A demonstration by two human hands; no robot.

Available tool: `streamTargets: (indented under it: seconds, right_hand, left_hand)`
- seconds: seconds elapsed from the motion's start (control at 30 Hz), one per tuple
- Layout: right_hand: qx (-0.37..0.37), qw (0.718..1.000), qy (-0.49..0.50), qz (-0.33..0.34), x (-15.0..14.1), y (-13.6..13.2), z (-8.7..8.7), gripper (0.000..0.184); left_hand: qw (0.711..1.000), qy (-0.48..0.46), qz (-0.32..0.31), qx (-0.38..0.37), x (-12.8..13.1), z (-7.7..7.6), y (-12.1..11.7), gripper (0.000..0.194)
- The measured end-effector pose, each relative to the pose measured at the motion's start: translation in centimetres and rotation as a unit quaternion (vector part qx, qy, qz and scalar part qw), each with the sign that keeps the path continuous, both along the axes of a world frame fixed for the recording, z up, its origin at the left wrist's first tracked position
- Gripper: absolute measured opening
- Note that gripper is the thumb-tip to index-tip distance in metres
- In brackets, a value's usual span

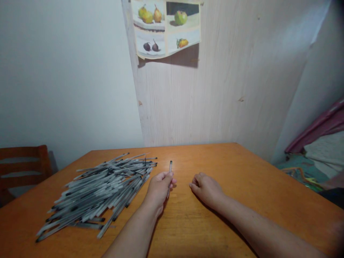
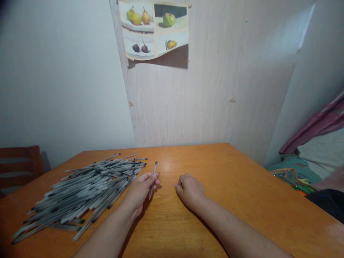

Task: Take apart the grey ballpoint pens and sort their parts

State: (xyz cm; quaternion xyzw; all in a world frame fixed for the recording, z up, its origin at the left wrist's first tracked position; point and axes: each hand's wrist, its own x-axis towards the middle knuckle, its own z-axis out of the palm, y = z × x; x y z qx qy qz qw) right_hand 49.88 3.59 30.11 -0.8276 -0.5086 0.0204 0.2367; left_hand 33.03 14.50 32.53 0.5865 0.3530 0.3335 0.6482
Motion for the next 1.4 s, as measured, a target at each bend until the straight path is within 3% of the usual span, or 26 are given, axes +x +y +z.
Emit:
streamTargets:
  seconds: [0.33, 0.43, 0.7, 0.97, 1.4]
  right_hand:
    - [0.02, 0.984, 0.066, -0.165, 6.9, 1.1, 0.8, 0.028]
    - [0.023, 0.981, 0.059, -0.183, 7.7, 1.5, 1.0, 0.029]
    - [0.009, 0.981, 0.07, -0.183, 6.9, 3.8, 0.6, 0.029]
    - [0.0, 0.987, 0.073, -0.144, 3.5, 5.2, 0.5, 0.03]
    - [0.018, 0.991, 0.058, -0.12, 2.8, 4.8, 0.2, 0.032]
  left_hand:
    - [1.0, -0.004, -0.009, -0.019, 0.2, 0.4, -0.5, 0.039]
    - [1.0, -0.001, -0.017, -0.021, 0.2, 0.4, -0.6, 0.039]
    - [0.999, 0.006, -0.039, -0.02, 0.3, 0.0, -0.6, 0.04]
    - [0.999, -0.01, -0.036, -0.031, 0.3, 0.4, -0.7, 0.038]
    - [0.998, -0.005, -0.055, -0.029, 0.1, 0.8, -0.8, 0.038]
